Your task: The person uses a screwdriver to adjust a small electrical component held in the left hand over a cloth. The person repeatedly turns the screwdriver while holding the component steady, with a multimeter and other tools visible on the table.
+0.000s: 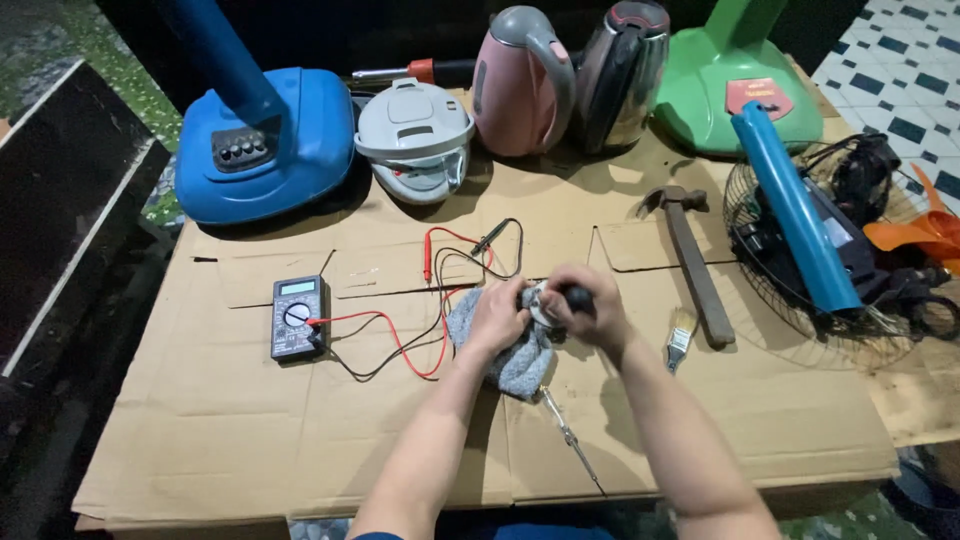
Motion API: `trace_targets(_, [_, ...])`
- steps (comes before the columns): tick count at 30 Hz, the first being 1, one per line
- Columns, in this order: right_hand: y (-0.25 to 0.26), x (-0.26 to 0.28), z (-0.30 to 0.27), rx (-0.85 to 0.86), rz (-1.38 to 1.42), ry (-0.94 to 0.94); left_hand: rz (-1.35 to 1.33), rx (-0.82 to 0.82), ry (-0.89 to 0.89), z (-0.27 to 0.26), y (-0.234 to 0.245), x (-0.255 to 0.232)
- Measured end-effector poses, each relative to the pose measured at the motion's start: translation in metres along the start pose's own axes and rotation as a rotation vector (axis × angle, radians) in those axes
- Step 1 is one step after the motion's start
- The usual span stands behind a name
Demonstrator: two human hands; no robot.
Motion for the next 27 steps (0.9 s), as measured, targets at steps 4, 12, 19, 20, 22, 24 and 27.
trace_targets(4, [0.023,-0.020,0.033,0.056,0.181,-0.168,0.065,-0.018,-0.026,0.011,-0.017,0.013])
trace_targets(12, [0.032,0.010,0.050,-0.180,0.536,-0.278,0.010,-0.090,-0.067,0.011,-0.021,0.021])
trace_targets(19, [0.002,0.005,0.024,-0.458,0.267,-0.214,0.054,-0.042,0.019,-0.001,-0.001,-0.001])
trace_targets(20, [0.007,0.016,0.026,-0.515,0.249,-0.203,0.056,-0.042,0.010,-0.003,-0.002,-0.001])
trace_targets(22, [0.021,0.023,0.027,-0.570,0.230,-0.207,0.056,-0.032,0.013,-0.006,-0.006,0.002])
trace_targets(24, [0.042,0.017,0.031,-0.638,0.347,-0.074,0.052,-0.030,0.012,-0.003,-0.005,0.003])
trace_targets(27, [0.046,0.024,0.036,-0.590,0.296,-0.026,0.061,-0.002,0.037,-0.006,-0.003,0.001])
Point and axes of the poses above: each hand's wrist, its own z-axis towards the middle knuckle, its own y-axis out of the back of the hand, x = y × z, the point moved 4 cm from there along z, towards the middle knuckle, and after that the axes turned 9 degrees about y, right-handed, at the moved point
